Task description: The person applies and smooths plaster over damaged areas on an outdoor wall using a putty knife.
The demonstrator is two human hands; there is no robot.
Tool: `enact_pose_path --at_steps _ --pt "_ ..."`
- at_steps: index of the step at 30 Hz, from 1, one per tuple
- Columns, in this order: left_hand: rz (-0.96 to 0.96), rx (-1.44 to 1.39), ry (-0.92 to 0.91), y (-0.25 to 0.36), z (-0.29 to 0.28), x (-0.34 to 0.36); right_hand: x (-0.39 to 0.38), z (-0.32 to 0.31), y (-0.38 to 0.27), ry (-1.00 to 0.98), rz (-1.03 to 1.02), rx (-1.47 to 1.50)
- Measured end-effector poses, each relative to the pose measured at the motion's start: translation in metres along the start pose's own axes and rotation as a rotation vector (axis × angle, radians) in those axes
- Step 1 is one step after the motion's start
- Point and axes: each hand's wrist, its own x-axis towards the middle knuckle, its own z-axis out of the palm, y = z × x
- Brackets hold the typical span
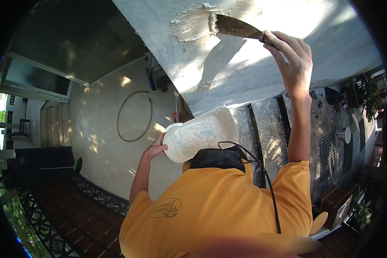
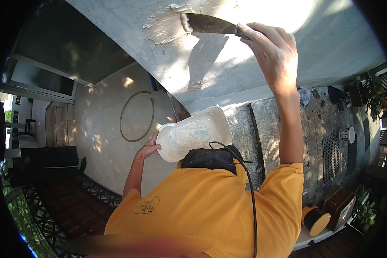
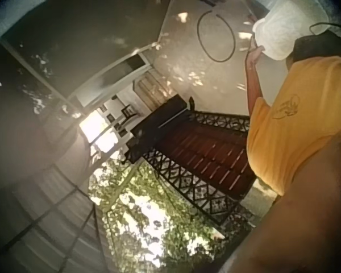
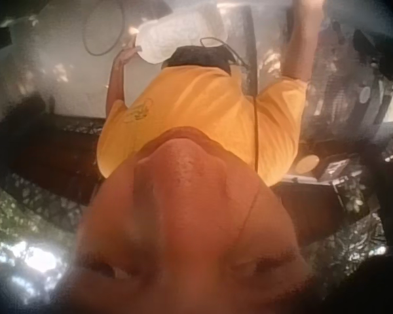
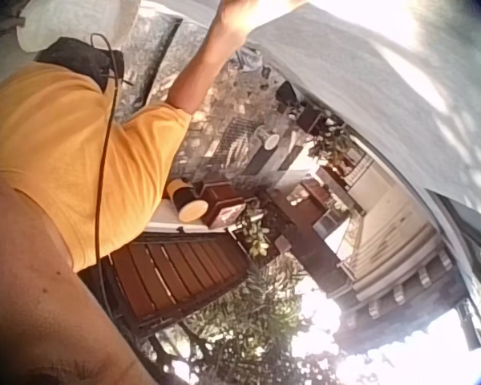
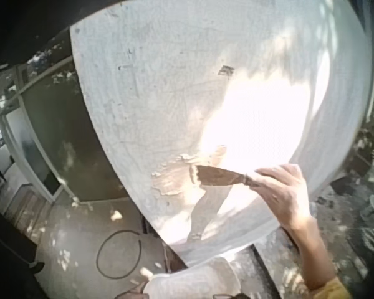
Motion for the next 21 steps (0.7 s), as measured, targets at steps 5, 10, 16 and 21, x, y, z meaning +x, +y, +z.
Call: enact_pose_path --at_steps 5,10,16,21 --pt "-0.012 0.009 -0.018 0.000 -0.005 0.005 -0.013 -0.025 0.006 -0.020 0.053 -0.053" --pt "-0.020 0.047 -0.019 0.004 -0.004 0.004 -0.027 -0.013 -0.008 0.179 0.335 0.347" --pt "-0.015 0.010 0.041 -0.005 0.000 -0.001 -0.047 0.029 -0.057 0.169 0.807 0.728" --pt "-0.045 0.006 0.078 -0.011 0.002 -0.011 -0.036 0.025 -0.042 0.249 0.444 0.499"
